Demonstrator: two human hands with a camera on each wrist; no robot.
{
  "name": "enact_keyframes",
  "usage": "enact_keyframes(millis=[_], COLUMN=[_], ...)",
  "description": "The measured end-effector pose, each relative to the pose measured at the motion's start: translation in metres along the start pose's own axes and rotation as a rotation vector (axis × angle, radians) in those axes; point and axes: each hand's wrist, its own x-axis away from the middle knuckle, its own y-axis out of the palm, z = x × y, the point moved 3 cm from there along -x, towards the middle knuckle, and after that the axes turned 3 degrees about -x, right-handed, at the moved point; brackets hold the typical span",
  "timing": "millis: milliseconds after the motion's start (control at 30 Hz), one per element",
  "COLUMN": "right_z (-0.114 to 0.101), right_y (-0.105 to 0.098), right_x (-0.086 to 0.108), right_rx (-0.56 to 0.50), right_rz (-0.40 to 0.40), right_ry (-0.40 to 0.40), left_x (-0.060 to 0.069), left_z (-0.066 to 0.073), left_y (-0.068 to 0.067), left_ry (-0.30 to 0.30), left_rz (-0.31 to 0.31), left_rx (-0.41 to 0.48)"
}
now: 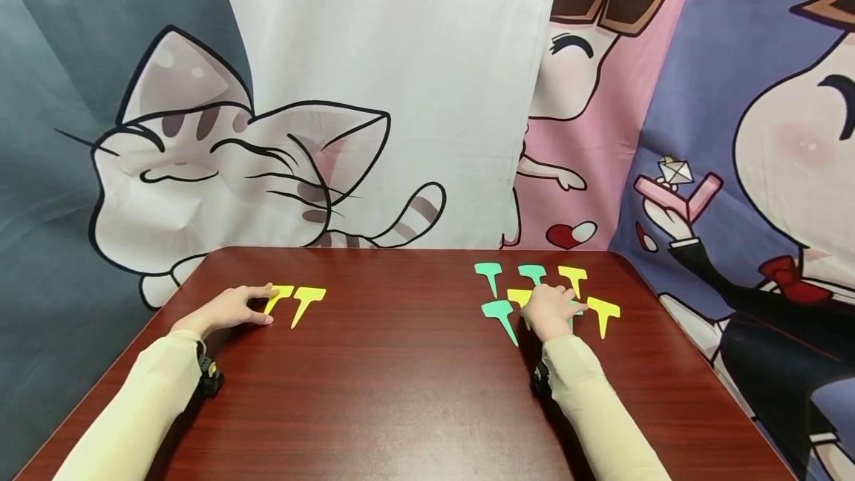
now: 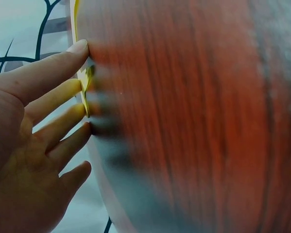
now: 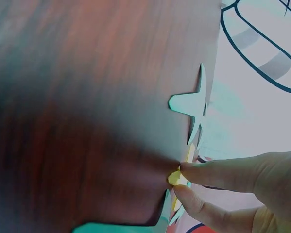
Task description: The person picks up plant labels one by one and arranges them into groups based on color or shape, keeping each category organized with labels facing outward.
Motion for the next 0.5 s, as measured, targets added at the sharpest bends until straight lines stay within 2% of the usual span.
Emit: enact_keyframes(millis=[500], right_z=[-0.0021], right_y=[0.0020], right_x=[0.0009], right_rx=[-0.033], right_rz=[0.009], right_ry=[0.009], left_x=[-0.0006], left_z=[0.0006], left_y=[0.0003], left_ry=[0.003], left_rz=[0.005], left_rx=[-0.005])
